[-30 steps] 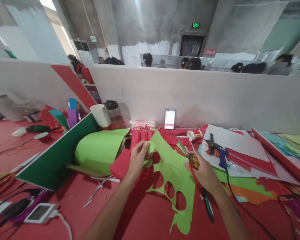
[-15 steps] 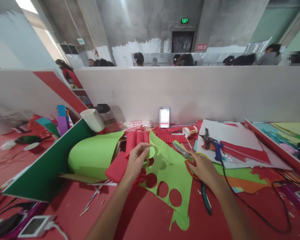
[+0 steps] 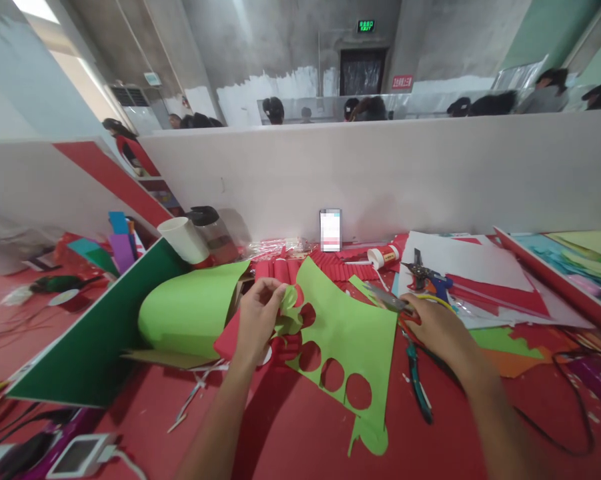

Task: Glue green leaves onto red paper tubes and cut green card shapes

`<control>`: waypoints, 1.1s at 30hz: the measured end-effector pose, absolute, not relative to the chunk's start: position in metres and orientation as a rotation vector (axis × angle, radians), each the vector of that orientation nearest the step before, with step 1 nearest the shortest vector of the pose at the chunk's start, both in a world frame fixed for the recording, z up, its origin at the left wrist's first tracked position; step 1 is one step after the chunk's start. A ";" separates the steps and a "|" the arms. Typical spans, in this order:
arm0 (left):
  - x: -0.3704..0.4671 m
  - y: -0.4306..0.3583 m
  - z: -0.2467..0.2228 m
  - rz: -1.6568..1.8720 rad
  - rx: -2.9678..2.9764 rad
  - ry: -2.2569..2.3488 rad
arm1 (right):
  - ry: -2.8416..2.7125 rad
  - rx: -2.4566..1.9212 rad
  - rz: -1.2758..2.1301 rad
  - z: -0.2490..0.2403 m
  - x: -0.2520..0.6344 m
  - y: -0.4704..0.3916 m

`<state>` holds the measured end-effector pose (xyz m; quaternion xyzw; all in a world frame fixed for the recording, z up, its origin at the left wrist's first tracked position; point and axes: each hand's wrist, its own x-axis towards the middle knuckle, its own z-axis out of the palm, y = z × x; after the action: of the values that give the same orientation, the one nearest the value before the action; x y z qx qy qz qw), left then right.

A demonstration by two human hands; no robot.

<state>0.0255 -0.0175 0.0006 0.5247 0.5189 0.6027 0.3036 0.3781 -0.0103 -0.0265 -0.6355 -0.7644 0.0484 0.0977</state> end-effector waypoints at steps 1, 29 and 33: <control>0.025 -0.017 0.001 1.597 1.392 1.395 | -2.273 -1.923 0.119 -0.025 0.384 -0.011; 0.010 -0.007 -0.024 1.014 2.288 1.945 | -2.443 -1.556 0.398 0.011 0.302 -0.008; 0.007 -0.005 -0.026 1.005 2.284 1.907 | -2.483 -1.437 0.485 0.001 0.260 0.022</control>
<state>0.0068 -0.0045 -0.0261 0.7272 0.6073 0.3200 0.0005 0.2601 0.0222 0.0014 -0.4905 -0.8477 0.1655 0.1157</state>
